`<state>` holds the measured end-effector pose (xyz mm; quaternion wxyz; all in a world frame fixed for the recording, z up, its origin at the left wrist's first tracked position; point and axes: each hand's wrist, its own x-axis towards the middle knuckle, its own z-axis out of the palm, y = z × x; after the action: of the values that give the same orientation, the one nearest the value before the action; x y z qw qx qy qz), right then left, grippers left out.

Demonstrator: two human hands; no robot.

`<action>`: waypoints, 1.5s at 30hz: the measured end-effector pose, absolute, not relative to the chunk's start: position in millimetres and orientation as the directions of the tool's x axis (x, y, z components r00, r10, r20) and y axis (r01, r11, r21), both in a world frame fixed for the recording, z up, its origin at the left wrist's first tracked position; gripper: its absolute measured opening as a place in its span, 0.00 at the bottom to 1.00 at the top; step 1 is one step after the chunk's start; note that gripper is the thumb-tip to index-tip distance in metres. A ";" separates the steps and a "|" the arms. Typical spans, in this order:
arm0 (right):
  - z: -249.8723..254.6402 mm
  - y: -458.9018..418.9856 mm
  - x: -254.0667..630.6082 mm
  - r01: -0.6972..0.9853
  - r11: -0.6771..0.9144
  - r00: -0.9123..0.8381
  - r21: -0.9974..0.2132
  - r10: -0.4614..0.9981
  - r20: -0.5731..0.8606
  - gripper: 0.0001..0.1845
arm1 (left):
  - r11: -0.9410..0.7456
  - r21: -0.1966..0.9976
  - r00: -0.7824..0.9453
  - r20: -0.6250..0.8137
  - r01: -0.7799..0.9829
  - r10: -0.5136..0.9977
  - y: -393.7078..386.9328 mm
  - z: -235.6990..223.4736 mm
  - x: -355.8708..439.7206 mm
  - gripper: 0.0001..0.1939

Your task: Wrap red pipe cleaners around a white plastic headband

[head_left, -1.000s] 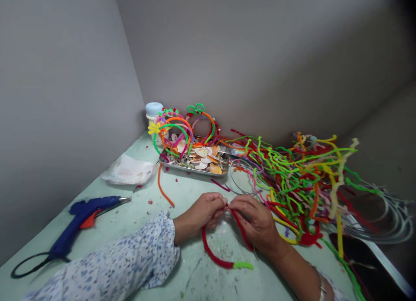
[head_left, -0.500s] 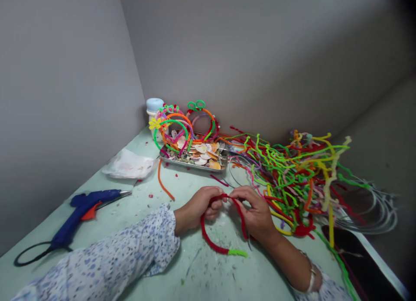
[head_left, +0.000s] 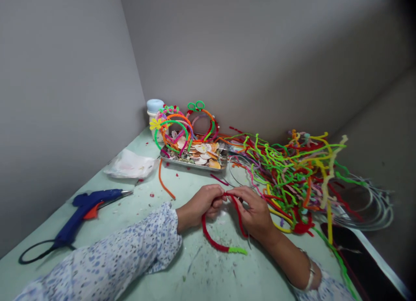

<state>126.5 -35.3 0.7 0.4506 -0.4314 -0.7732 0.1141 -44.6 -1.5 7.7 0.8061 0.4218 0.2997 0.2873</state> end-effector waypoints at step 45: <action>6.2 -29.8 120.2 -0.268 -0.382 -0.164 -0.885 0.923 -0.348 0.11 | 0.398 0.902 0.651 -0.201 -0.168 0.732 -6.7 7.9 -44.9 0.08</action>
<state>120.2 -29.8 6.2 0.4372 -0.4762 -0.3436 0.6812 -44.9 -6.7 7.9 0.7795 0.4669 0.3019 0.2885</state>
